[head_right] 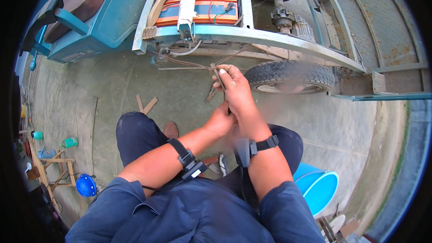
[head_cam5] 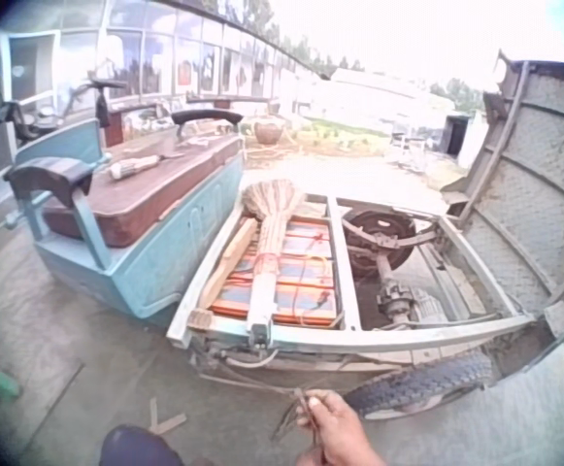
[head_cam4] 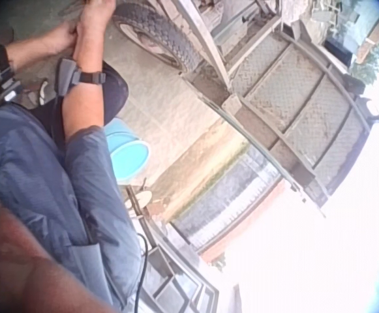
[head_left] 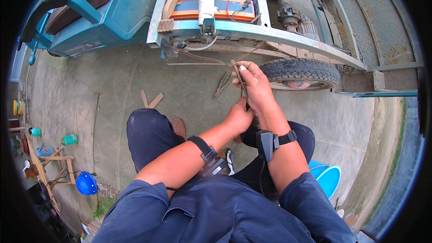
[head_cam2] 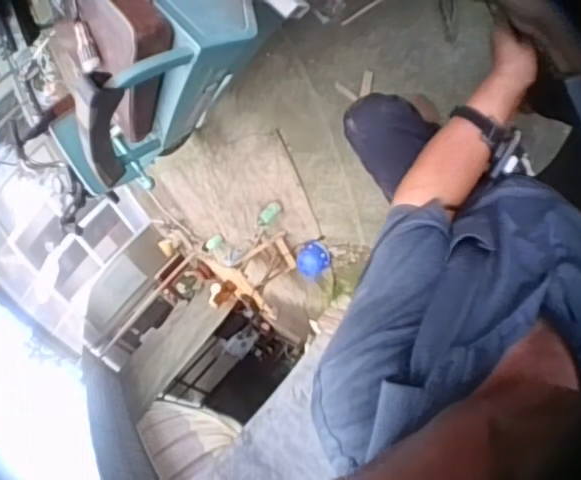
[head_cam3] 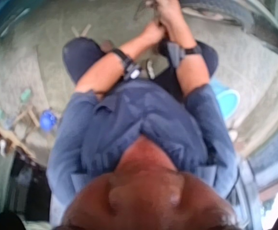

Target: The person works on the wiring and frame of a small electric vehicle using a screwdriver and pliers, twisting wires and adjusting components by hand.

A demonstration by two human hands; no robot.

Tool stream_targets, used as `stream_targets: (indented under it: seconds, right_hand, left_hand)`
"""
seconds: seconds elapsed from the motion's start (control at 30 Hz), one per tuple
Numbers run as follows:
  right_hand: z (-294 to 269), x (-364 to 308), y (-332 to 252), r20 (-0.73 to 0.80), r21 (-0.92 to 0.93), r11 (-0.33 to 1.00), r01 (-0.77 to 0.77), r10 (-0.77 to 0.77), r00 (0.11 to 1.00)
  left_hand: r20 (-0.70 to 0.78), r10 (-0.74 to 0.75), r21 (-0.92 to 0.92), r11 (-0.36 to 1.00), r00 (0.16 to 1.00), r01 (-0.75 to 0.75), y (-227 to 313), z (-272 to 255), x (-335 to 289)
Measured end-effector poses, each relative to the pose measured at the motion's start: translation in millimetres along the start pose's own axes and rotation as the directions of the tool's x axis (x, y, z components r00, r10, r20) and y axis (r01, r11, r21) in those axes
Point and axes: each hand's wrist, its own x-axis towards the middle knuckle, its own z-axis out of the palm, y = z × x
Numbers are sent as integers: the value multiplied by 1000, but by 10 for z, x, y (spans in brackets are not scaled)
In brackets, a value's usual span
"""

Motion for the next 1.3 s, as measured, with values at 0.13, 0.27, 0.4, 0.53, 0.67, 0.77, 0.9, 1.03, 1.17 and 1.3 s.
stream_targets:
  seconds: [0.13, 0.27, 0.4, 0.53, 0.67, 0.77, 0.9, 1.03, 1.17, 1.3]
  right_hand:
    - [-42, 81, -55, 50, -18, 1000, 20, -19, 999]
    - [-66, 134, 17, 39, -87, 995, 54, -50, 998]
    - [-43, 116, 7, 19, -72, 994, 78, -77, 997]
    - [15, 80, 19, -15, -35, 995, 96, -96, 995]
    - [65, 68, 112, -52, 15, 991, 135, -134, 990]
    - [90, 63, 148, -73, 69, 985, 159, -154, 985]
    - [113, 62, 203, -99, 84, 981, 174, -165, 981]
    - [124, 52, 217, -135, 114, 983, 144, -129, 982]
    - [149, 44, 180, -144, 172, 977, 123, -98, 985]
    - [167, 51, 153, -126, 187, 973, 138, -115, 985]
  left_hand:
    - [118, -58, 324, 946, 991, 17, -154, -223, -410]
    - [109, -78, 440, 897, 991, 22, -202, -544, -737]
    - [-27, -110, 393, 913, 994, 112, 47, -921, -884]
    - [-173, -165, 55, 983, 971, 177, 97, -1050, -777]
    - [-276, -71, -15, 997, 958, 70, 357, -979, -589]
    - [-305, -29, 29, 999, 952, 40, 494, -963, -456]
    - [-283, -46, 50, 997, 958, 63, 578, -960, -449]
    - [-189, -114, 62, 990, 975, 128, 542, -1044, -639]
    - [-185, -137, 77, 985, 973, 153, 612, -1174, -678]
    - [-139, -168, -168, 975, 976, 144, 434, -954, -582]
